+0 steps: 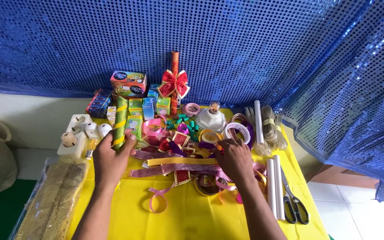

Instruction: Wrapping a decorative ribbon around a cardboard tube to decorate it.

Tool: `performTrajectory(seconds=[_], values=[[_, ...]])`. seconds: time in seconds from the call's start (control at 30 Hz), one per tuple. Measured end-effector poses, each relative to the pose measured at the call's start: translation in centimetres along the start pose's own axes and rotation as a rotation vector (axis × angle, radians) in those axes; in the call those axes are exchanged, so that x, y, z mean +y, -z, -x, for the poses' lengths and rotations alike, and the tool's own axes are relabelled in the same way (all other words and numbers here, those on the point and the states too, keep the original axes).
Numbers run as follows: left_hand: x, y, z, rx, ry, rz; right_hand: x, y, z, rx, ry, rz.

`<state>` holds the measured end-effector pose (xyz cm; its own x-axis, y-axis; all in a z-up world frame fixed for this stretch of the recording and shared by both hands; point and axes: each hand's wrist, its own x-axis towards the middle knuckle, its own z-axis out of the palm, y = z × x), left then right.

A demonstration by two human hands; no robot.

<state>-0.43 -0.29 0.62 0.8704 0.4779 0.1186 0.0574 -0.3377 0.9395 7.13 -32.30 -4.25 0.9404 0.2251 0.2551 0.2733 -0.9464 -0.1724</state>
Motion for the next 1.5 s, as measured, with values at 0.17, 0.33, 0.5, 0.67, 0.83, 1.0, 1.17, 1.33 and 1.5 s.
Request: performTrajectory(seconds=[0.17,0.33,0.5,0.67,0.83,1.0,1.17,1.33,1.5], values=[[1.6,-0.4,1.0,0.017,-0.067,0.089,-0.2,1.1,-0.3,0.288,0.138,-0.21],[2.7,-1.9,2.6,-0.078,-0.082,0.186,-3.1,5.2,0.4,0.607,0.296,-0.367],[3.8,-4.4,4.4,-0.321,-0.192,0.38,-5.2,5.2,0.8,0.781,0.474,-0.495],[5.0,-6.2,4.8,-0.453,-0.119,0.448,-7.4,6.6,2.0,0.682,0.471,-0.689],[4.0,-4.7,4.6,-0.484,0.054,0.496,-7.1,7.7,2.3,0.612,0.391,-0.774],[5.8,-2.7,3.9,-0.481,0.071,0.432,-3.9,7.6,1.9,0.485,0.235,-0.762],[5.2,-1.9,3.2,-0.493,0.11,0.335,-1.3,8.1,2.1,0.273,0.075,-0.872],[5.5,-0.5,2.7,-0.49,0.104,0.09,1.0,8.8,3.0,0.097,-0.055,-0.756],[1.7,-1.9,1.5,-0.443,0.022,-0.256,2.1,6.7,2.0,-0.109,-0.04,-0.498]])
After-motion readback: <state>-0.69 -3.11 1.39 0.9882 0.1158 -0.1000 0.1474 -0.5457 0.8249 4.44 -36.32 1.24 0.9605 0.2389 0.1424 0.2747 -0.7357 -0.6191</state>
